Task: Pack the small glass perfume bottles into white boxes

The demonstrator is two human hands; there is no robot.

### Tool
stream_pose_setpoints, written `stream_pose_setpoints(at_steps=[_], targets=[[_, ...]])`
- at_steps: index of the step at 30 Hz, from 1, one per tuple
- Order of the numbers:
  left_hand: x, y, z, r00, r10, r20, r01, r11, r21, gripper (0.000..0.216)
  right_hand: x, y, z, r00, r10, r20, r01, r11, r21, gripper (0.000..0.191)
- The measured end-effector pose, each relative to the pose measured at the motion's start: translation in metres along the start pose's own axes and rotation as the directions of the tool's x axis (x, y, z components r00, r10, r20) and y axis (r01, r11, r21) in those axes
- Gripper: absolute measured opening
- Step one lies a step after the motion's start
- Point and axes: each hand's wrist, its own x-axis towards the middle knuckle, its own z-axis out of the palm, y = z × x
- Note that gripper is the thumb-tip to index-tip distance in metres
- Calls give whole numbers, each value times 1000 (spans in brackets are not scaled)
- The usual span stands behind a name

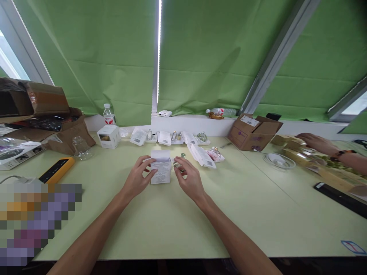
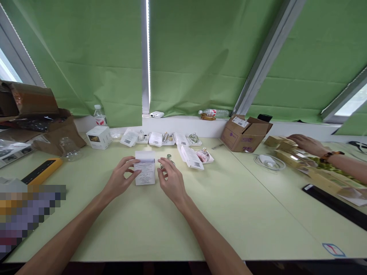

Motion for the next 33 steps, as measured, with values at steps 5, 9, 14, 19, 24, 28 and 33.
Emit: stream_pose_setpoints(at_steps=[5, 9, 14, 19, 24, 28, 33], targets=[[0, 1, 0, 1000, -23, 0, 23, 1000, -4, 28, 4, 4, -7, 993, 41, -114, -42, 999, -4, 30], [0, 2, 0, 999, -35, -2, 35, 999, -6, 30, 8, 7, -16, 982, 88, -168, -90, 996, -8, 29], [1, 1, 1, 1000, -25, -15, 25, 1000, -6, 26, 11, 14, -21, 972, 142, -189, -150, 988, -28, 32], [1, 2, -1, 1000, -1, -15, 1, 1000, 8, 20, 11, 29, -14, 976, 187, -111, -204, 965, -168, 43], [1, 4, -1, 1000, 5, -9, -5, 1000, 25, 22, 9, 43, -6, 979, 203, -19, -202, 954, -223, 59], [0, 3, 0, 1000, 0, -4, 0, 999, 33, 23, 10, 42, -6, 986, 166, 9, -156, 941, -300, 66], [0, 1, 0, 1000, -4, 3, 4, 999, 47, 24, 12, 40, -10, 995, 89, 55, -60, 915, -398, 56]])
